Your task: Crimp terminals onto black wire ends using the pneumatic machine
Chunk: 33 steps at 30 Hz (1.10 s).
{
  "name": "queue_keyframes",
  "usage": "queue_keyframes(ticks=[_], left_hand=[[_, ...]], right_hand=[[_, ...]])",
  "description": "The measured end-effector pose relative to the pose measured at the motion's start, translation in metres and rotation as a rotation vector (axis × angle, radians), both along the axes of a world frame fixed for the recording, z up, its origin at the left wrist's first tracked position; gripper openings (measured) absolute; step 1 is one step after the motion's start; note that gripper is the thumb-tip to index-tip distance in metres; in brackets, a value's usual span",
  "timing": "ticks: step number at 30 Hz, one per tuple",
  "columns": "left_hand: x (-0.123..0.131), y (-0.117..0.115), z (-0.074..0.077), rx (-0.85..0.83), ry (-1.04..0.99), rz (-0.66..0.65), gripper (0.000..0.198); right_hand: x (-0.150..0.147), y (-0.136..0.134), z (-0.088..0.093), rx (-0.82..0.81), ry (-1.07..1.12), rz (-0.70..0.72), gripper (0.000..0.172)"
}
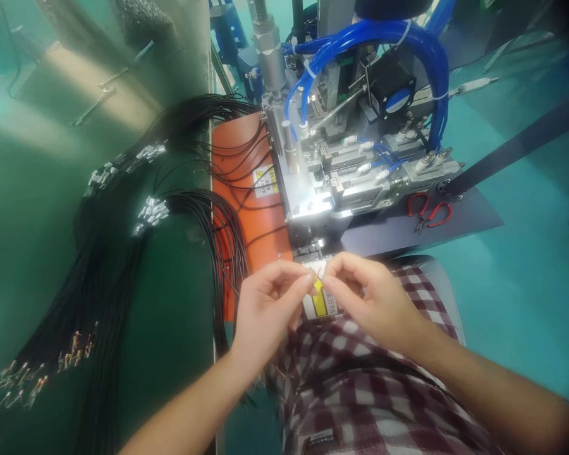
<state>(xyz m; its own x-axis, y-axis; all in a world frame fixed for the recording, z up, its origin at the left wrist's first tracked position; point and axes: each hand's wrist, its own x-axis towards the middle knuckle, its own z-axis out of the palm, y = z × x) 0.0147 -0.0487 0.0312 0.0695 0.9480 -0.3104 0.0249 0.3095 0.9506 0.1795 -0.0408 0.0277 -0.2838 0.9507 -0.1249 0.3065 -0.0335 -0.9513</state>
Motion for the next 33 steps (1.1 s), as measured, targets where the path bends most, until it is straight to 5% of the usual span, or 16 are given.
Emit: queue_keyframes(ticks=[7, 11, 16, 24, 33], left_hand=[[0.003, -0.005, 0.0, 0.044, 0.034, 0.008, 0.018], [0.0, 0.001, -0.002, -0.034, -0.084, -0.011, 0.018], [-0.004, 0.007, -0.001, -0.143, -0.134, -0.088, 0.017], [-0.004, 0.006, -0.003, -0.188, -0.197, -0.017, 0.016], [-0.016, 0.014, 0.003, -0.387, -0.371, -0.281, 0.017]], right_hand=[[-0.002, -0.004, -0.003, 0.06, 0.008, 0.003, 0.017], [-0.001, -0.001, -0.005, -0.067, 0.072, -0.01, 0.016], [0.001, 0.002, -0.004, 0.017, 0.068, -0.02, 0.015], [-0.003, 0.003, -0.009, -0.001, 0.109, -0.036, 0.015], [0.006, 0.019, -0.01, 0.076, 0.263, 0.196, 0.013]])
